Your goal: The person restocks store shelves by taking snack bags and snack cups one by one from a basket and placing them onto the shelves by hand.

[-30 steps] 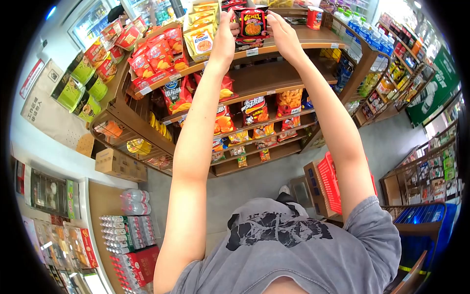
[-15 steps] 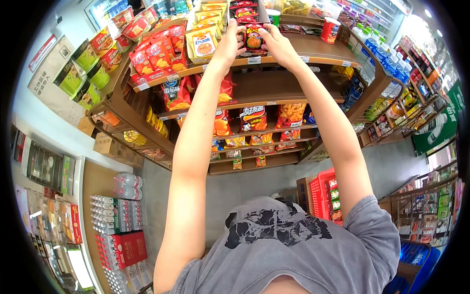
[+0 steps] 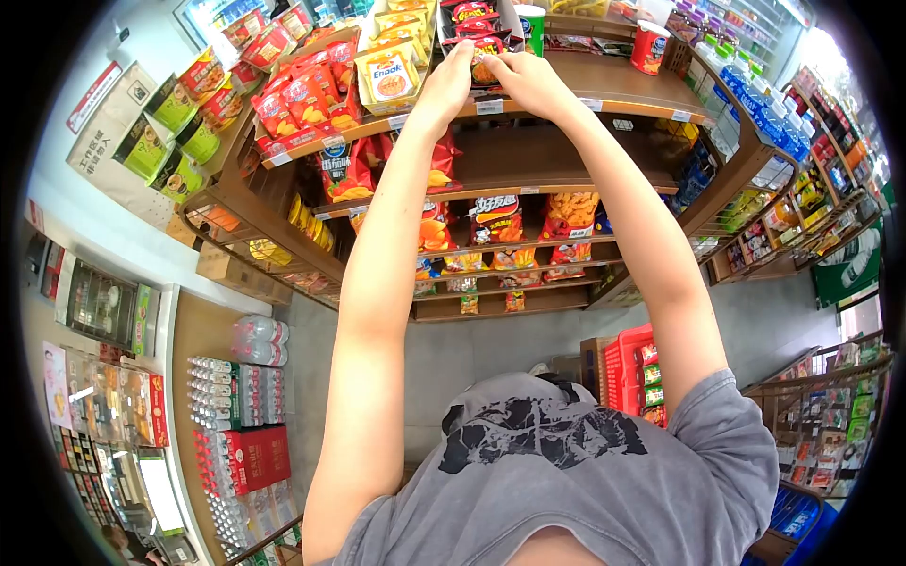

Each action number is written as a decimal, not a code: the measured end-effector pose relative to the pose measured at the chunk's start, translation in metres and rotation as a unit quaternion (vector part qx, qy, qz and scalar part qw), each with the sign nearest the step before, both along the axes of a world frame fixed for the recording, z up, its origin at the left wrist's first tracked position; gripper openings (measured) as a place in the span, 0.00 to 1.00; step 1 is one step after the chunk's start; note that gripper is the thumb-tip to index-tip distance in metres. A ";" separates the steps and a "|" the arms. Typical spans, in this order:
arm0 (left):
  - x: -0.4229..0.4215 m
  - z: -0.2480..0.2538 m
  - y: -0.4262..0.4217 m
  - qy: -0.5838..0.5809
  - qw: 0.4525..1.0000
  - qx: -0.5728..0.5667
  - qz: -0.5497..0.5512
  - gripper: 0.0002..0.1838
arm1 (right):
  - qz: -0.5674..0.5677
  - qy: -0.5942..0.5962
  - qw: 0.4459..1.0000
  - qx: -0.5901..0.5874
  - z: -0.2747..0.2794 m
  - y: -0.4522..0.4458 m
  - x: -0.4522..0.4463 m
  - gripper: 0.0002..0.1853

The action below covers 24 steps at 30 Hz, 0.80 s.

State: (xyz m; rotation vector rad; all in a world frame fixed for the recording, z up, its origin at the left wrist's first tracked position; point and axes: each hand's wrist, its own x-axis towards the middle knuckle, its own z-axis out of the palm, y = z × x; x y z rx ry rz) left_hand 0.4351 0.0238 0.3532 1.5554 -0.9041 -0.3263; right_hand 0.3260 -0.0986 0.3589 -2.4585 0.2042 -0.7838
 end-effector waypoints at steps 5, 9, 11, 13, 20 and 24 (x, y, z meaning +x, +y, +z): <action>-0.002 -0.012 0.004 0.034 0.998 -0.046 0.003 0.29 | -0.018 -0.065 0.998 -0.017 -0.017 -0.001 0.003 0.24; -0.003 -0.014 0.013 -0.039 0.996 -0.078 0.014 0.26 | -0.062 -0.086 0.993 -0.047 -0.020 0.002 -0.002 0.21; -0.003 -0.014 0.020 -0.036 0.995 -0.088 0.011 0.25 | -0.080 -0.093 0.991 -0.052 -0.023 0.004 -0.006 0.21; -0.007 -0.008 0.031 -0.045 0.990 -0.135 0.013 0.22 | -0.090 -0.155 0.982 -0.052 -0.022 0.008 -0.015 0.21; -0.032 0.049 0.109 -0.132 0.947 -0.292 0.007 0.17 | -0.092 -0.223 0.964 0.112 0.029 0.056 -0.105 0.18; -0.048 0.095 0.161 -0.225 0.842 -0.488 -0.039 0.28 | -0.091 -0.378 0.918 0.079 0.092 0.140 -0.180 0.16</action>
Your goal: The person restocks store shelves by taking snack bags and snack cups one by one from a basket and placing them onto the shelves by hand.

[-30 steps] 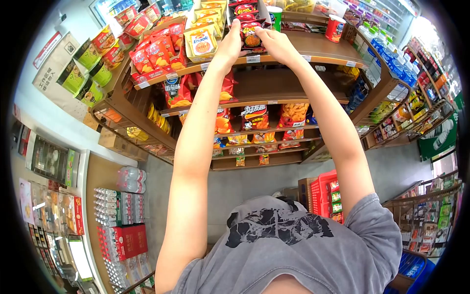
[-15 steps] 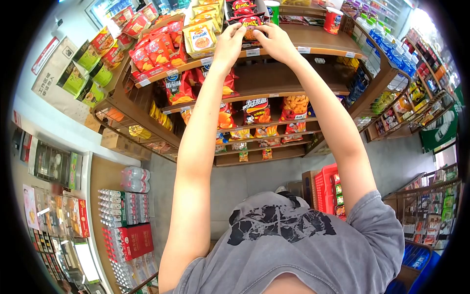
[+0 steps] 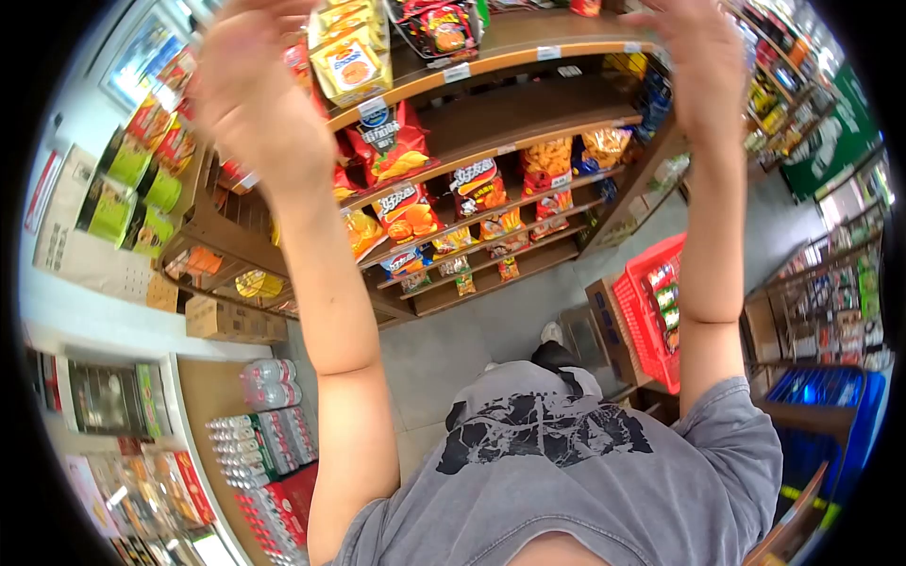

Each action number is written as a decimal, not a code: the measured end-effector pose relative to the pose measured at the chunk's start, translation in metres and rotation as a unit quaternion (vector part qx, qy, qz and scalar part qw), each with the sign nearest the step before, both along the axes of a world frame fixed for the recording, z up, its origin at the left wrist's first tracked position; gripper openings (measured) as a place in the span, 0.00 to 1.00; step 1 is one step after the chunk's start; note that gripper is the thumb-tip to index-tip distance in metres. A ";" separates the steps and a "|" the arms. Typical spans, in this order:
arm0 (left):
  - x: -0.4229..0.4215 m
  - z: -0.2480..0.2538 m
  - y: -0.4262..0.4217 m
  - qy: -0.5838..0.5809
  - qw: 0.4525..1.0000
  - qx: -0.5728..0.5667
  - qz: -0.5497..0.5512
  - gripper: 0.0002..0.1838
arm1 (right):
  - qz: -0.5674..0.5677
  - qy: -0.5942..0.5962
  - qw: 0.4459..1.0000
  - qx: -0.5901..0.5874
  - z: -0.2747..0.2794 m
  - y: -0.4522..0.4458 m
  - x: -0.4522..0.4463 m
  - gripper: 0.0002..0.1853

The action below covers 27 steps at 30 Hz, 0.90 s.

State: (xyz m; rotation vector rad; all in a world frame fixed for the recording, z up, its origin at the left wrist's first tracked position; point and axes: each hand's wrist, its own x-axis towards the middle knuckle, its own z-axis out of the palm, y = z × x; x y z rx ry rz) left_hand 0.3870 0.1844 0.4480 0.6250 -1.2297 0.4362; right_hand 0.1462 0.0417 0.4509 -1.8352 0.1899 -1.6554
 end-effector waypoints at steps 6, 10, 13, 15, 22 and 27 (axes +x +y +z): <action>-0.021 0.044 0.063 -0.151 0.971 -0.180 -0.043 0.32 | 0.003 0.000 0.957 -0.291 0.040 0.093 -0.082 0.17; -0.031 0.055 0.083 -0.205 0.953 -0.211 -0.079 0.32 | -0.007 0.043 0.922 -0.385 0.053 0.124 -0.107 0.18; -0.040 0.058 0.091 -0.226 0.944 -0.218 -0.098 0.32 | -0.019 0.053 0.914 -0.402 0.057 0.133 -0.124 0.19; -0.045 0.060 0.091 -0.227 0.945 -0.211 -0.099 0.32 | -0.026 0.060 0.914 -0.401 0.057 0.133 -0.136 0.19; -0.069 0.042 0.104 -0.213 0.951 -0.204 -0.090 0.33 | -0.072 0.088 0.916 -0.385 0.045 0.123 -0.188 0.21; -0.093 0.021 0.088 -0.205 0.959 -0.175 -0.085 0.33 | -0.092 0.074 0.930 -0.349 0.024 0.102 -0.216 0.23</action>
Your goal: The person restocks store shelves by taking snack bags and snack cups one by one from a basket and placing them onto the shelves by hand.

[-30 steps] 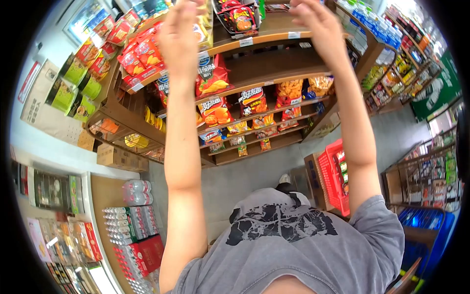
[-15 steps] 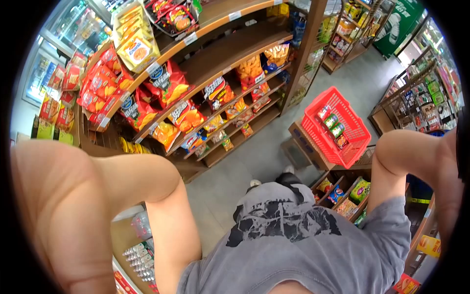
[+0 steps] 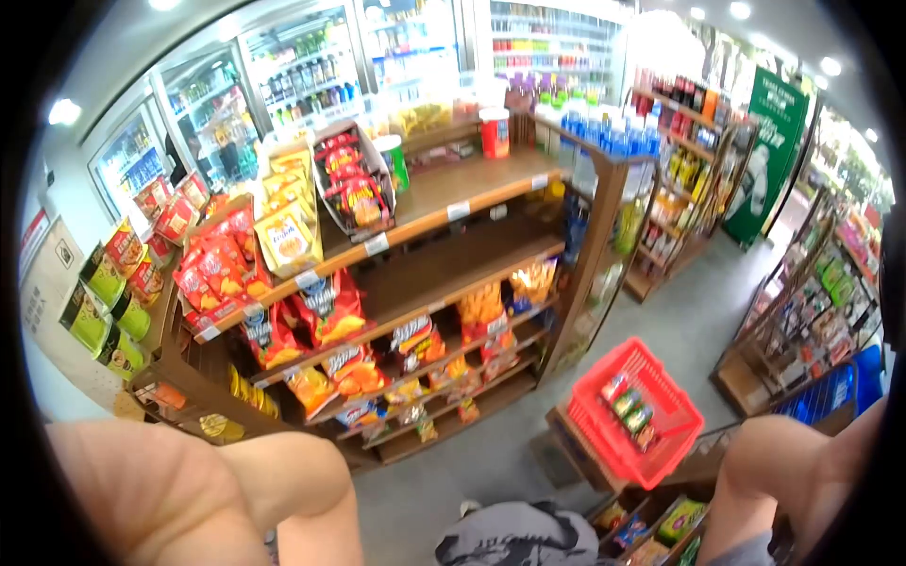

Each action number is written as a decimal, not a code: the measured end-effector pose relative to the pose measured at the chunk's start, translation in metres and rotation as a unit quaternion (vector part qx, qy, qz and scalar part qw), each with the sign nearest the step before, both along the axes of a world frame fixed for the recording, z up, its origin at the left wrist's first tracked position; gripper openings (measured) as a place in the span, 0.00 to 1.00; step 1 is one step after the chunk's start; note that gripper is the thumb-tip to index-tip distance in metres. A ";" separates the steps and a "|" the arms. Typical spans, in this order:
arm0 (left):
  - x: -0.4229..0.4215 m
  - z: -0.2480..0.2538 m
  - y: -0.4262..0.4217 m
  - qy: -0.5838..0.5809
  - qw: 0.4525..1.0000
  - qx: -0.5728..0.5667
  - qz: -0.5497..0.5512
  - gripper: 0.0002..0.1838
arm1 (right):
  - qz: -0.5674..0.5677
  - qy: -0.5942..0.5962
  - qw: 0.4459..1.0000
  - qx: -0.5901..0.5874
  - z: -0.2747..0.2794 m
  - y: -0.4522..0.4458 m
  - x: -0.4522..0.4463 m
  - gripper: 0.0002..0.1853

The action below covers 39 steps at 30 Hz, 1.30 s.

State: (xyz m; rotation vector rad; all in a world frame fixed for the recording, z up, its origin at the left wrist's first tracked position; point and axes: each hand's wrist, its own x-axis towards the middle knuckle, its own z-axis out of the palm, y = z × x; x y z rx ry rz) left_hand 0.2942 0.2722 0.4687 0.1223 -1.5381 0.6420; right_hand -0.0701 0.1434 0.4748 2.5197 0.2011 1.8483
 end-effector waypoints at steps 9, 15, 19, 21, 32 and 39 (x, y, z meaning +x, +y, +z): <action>-0.049 -0.025 -0.040 0.028 1.000 0.003 -0.001 0.33 | -0.031 0.009 0.999 -0.017 -0.010 -0.018 -0.049 0.25; -0.072 -0.023 -0.064 0.025 0.999 0.011 -0.023 0.34 | -0.066 0.008 0.998 -0.014 -0.006 -0.017 -0.085 0.27; -0.083 -0.014 -0.087 0.017 0.999 0.001 -0.041 0.34 | -0.090 0.006 0.996 -0.022 0.000 -0.016 -0.096 0.28; -0.090 -0.013 -0.096 0.011 0.998 -0.021 -0.053 0.34 | -0.109 0.004 0.993 -0.035 0.003 -0.014 -0.101 0.29; -0.114 -0.028 -0.143 0.016 0.994 0.001 -0.109 0.34 | -0.139 0.009 0.990 -0.026 -0.014 -0.024 -0.121 0.32; -0.126 -0.035 -0.150 0.019 0.990 0.022 -0.138 0.35 | -0.132 0.007 0.991 -0.032 -0.020 -0.025 -0.132 0.34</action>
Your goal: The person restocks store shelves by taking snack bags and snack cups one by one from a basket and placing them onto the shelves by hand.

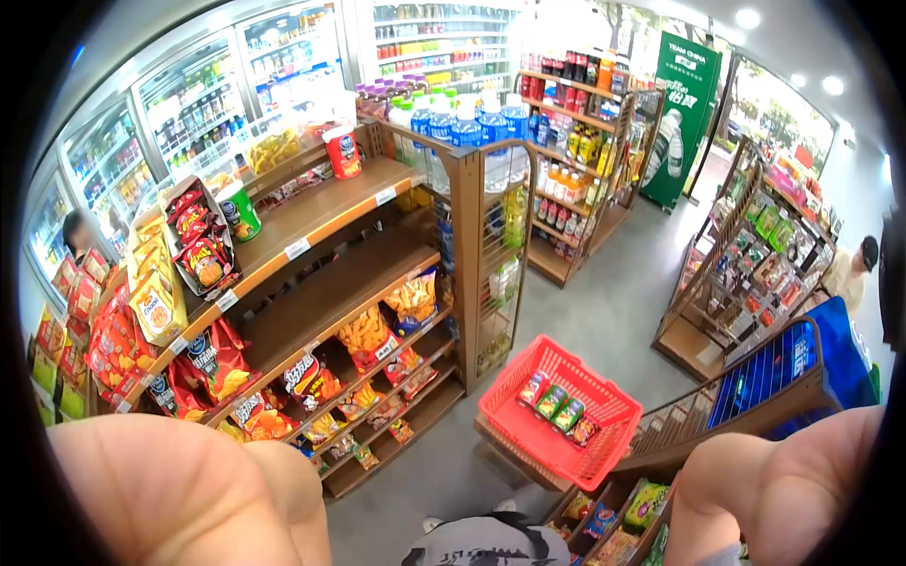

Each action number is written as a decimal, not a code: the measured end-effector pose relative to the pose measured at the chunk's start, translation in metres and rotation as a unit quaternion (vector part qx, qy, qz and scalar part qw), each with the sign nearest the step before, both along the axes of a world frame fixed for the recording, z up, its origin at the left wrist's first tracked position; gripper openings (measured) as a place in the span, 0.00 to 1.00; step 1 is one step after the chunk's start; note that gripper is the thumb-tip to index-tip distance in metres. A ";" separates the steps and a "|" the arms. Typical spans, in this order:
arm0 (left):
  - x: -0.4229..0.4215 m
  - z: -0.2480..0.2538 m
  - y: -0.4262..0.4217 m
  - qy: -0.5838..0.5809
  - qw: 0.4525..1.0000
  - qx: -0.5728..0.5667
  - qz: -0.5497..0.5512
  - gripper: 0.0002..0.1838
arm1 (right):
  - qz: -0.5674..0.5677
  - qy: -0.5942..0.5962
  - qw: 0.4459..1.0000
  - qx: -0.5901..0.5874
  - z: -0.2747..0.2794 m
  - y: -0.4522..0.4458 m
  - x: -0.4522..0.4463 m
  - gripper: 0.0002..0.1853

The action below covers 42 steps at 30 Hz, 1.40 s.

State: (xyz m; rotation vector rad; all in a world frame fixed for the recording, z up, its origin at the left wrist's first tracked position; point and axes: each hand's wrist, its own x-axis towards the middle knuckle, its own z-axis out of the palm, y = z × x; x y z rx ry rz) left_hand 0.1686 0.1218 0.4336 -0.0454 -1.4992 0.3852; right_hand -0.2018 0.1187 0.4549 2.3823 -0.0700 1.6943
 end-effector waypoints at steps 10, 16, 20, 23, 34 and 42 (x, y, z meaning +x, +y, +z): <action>-0.041 0.027 -0.033 -0.015 0.998 0.018 -0.061 0.35 | 0.033 -0.028 0.999 -0.017 0.011 -0.029 -0.037 0.37; -0.089 0.005 -0.079 0.003 0.983 0.100 -0.154 0.36 | 0.030 -0.175 0.983 0.048 -0.039 -0.058 -0.086 0.39; -0.143 -0.065 -0.131 0.013 0.929 0.305 -0.210 0.36 | -0.082 -0.306 0.894 0.318 -0.131 -0.077 -0.097 0.28; -0.196 -0.149 -0.153 -0.009 0.830 0.521 -0.198 0.23 | -0.158 -0.305 0.812 0.472 -0.224 -0.088 -0.106 0.22; -0.326 -0.434 -0.163 -0.064 0.451 0.855 -0.246 0.24 | -0.241 -0.384 0.548 0.702 -0.485 -0.065 -0.142 0.24; -0.372 -0.527 -0.174 -0.127 0.304 0.912 -0.245 0.30 | -0.236 -0.443 0.440 0.745 -0.565 -0.066 -0.137 0.27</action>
